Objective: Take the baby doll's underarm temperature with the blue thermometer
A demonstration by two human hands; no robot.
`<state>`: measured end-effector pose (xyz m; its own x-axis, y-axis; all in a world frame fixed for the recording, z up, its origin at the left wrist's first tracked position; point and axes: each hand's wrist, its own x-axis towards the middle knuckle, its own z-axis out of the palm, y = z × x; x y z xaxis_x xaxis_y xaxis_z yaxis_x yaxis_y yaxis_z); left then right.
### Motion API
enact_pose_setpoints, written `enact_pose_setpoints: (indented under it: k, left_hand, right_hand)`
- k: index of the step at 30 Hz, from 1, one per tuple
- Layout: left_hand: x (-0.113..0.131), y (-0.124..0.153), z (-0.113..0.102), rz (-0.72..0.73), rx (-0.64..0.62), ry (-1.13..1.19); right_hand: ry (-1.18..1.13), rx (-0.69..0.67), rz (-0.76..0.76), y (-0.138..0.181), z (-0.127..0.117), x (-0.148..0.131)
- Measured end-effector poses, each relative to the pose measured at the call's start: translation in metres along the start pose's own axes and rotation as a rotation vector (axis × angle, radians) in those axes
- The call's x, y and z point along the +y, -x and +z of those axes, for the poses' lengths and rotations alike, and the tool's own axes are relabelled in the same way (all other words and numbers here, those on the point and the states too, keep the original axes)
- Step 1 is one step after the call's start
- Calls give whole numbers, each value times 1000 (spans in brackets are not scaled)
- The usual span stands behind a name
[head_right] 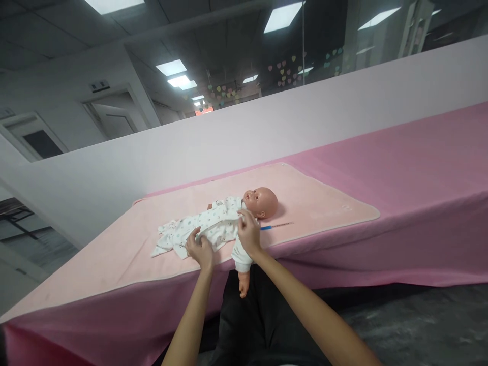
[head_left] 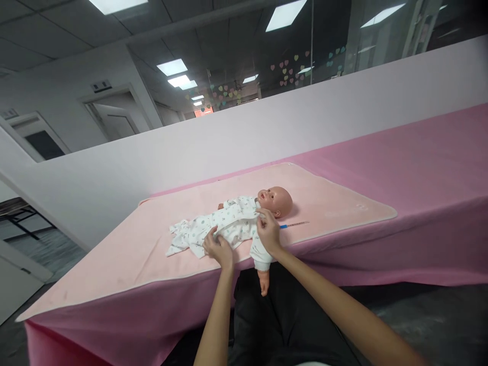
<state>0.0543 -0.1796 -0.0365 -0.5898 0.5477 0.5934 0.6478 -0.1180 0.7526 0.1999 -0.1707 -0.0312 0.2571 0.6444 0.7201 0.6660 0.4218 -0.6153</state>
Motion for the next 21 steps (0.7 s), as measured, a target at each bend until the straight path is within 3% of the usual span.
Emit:
enact_pose_setpoints:
  k: [3,5,7,11,13,15,18,21]
  left_hand:
    - [7,-16,0,146,-25,50]
    - [16,-35,4,246,-133,115]
    - [28,-54,11,343,-344,172]
    - [50,-77,30,489,-1000,95]
    - [59,-80,38,554,-1167,-60]
    - [69,-84,43,598,-1235,-178]
    - [83,-98,50,587,-1390,-195]
    - [92,-124,61,337,-1672,-100]
  right_hand:
    - [-37,73,35,5,-38,35]
    - [-22,109,48,6,-63,65]
    - [89,116,52,8,-83,96]
    - [288,-40,-15,13,-98,145]
    - [308,-113,-24,16,-98,158]
    - [343,-144,-12,17,-97,162]
    - [392,-199,-1,14,-97,160]
    - [384,-251,-11,8,-99,153]
